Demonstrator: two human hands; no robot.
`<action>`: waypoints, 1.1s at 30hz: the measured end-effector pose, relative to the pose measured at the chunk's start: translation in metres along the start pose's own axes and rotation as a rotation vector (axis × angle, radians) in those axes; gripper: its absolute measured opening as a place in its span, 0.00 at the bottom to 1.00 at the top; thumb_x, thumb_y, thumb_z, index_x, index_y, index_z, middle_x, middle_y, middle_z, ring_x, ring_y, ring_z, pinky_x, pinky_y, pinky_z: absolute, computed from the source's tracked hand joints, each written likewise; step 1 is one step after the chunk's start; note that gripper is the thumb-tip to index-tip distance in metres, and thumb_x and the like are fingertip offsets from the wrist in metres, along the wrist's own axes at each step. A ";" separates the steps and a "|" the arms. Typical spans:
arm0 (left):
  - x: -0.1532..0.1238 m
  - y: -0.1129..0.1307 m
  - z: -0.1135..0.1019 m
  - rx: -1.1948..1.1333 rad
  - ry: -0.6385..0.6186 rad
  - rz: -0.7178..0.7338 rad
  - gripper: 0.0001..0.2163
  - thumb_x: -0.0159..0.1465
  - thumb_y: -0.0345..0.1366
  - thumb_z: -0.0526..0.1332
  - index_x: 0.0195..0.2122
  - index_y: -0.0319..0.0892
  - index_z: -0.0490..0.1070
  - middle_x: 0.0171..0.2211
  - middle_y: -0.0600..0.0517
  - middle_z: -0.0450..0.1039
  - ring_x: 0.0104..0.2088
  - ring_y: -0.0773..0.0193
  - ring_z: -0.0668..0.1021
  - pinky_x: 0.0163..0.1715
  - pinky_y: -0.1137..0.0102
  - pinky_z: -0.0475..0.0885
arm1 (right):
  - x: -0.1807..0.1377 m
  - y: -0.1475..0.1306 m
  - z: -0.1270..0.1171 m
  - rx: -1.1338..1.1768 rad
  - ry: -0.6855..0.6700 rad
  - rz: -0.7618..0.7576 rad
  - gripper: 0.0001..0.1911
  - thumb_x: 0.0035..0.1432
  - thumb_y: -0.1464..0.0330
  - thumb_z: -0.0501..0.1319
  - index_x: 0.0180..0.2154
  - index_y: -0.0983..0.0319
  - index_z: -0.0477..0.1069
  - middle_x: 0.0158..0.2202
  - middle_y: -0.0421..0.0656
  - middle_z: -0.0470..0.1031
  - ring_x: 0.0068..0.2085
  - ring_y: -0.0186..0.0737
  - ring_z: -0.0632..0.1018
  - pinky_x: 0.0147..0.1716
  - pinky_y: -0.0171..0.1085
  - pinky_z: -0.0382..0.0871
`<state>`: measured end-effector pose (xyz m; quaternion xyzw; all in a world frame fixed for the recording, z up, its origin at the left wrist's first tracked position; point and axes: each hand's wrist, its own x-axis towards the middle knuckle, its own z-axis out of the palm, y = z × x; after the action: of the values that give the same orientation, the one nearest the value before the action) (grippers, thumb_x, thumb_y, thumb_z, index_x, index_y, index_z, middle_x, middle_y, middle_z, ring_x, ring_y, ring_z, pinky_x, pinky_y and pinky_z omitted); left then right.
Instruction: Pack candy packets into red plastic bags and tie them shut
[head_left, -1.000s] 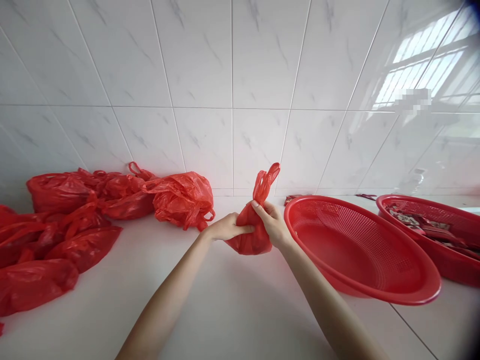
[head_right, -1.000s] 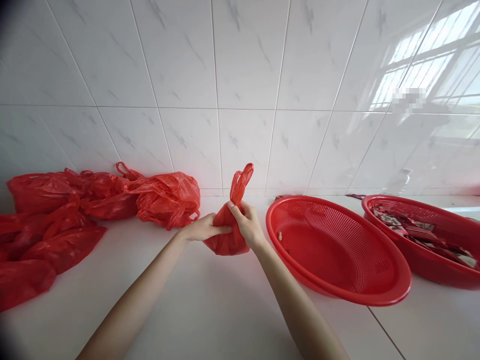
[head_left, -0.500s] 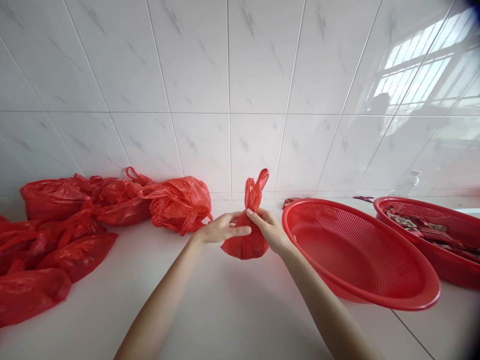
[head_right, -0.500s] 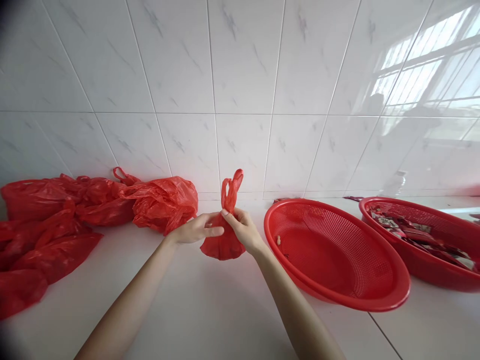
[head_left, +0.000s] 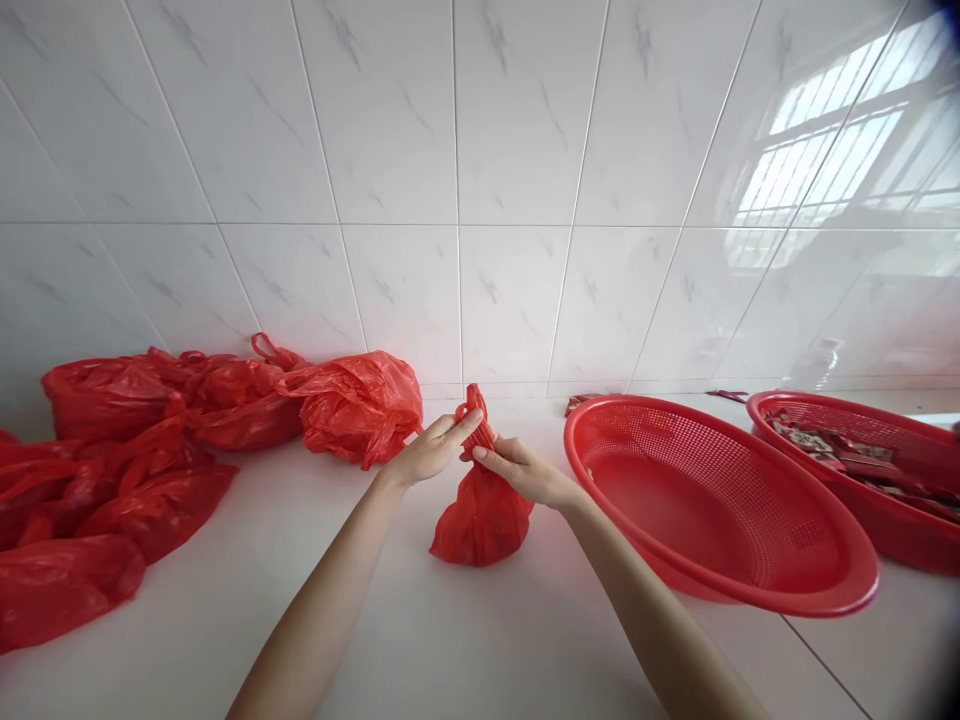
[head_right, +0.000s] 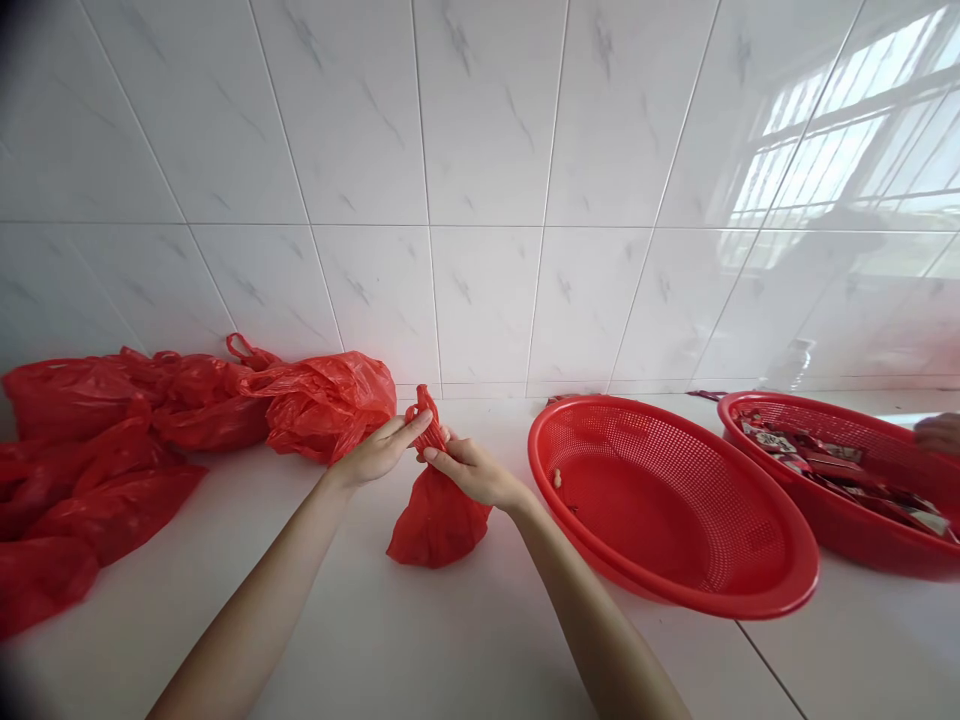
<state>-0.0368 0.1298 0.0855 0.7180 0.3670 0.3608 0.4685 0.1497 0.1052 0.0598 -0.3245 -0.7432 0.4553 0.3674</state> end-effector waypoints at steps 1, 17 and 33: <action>0.002 -0.004 -0.002 -0.008 0.055 -0.019 0.21 0.63 0.56 0.58 0.30 0.43 0.74 0.30 0.50 0.74 0.40 0.57 0.75 0.44 0.66 0.71 | -0.001 0.000 -0.001 -0.010 0.016 0.008 0.23 0.64 0.49 0.55 0.29 0.59 0.72 0.27 0.41 0.66 0.32 0.40 0.69 0.32 0.40 0.67; 0.040 -0.080 -0.014 -0.407 0.163 -0.178 0.20 0.59 0.52 0.59 0.22 0.43 0.55 0.28 0.50 0.72 0.34 0.62 0.75 0.40 0.66 0.68 | -0.009 -0.004 0.001 -0.298 0.100 -0.221 0.20 0.69 0.57 0.52 0.54 0.55 0.74 0.58 0.45 0.73 0.60 0.48 0.72 0.57 0.44 0.67; 0.010 0.000 0.013 -0.129 0.094 0.155 0.22 0.68 0.54 0.51 0.25 0.42 0.66 0.30 0.50 0.73 0.36 0.60 0.75 0.44 0.65 0.69 | -0.002 0.003 0.005 -0.320 0.063 -0.019 0.19 0.66 0.58 0.54 0.24 0.60 0.56 0.23 0.35 0.55 0.25 0.31 0.58 0.24 0.34 0.54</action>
<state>-0.0206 0.1329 0.0835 0.6948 0.3079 0.4523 0.4667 0.1470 0.1030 0.0554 -0.3860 -0.7973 0.3171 0.3386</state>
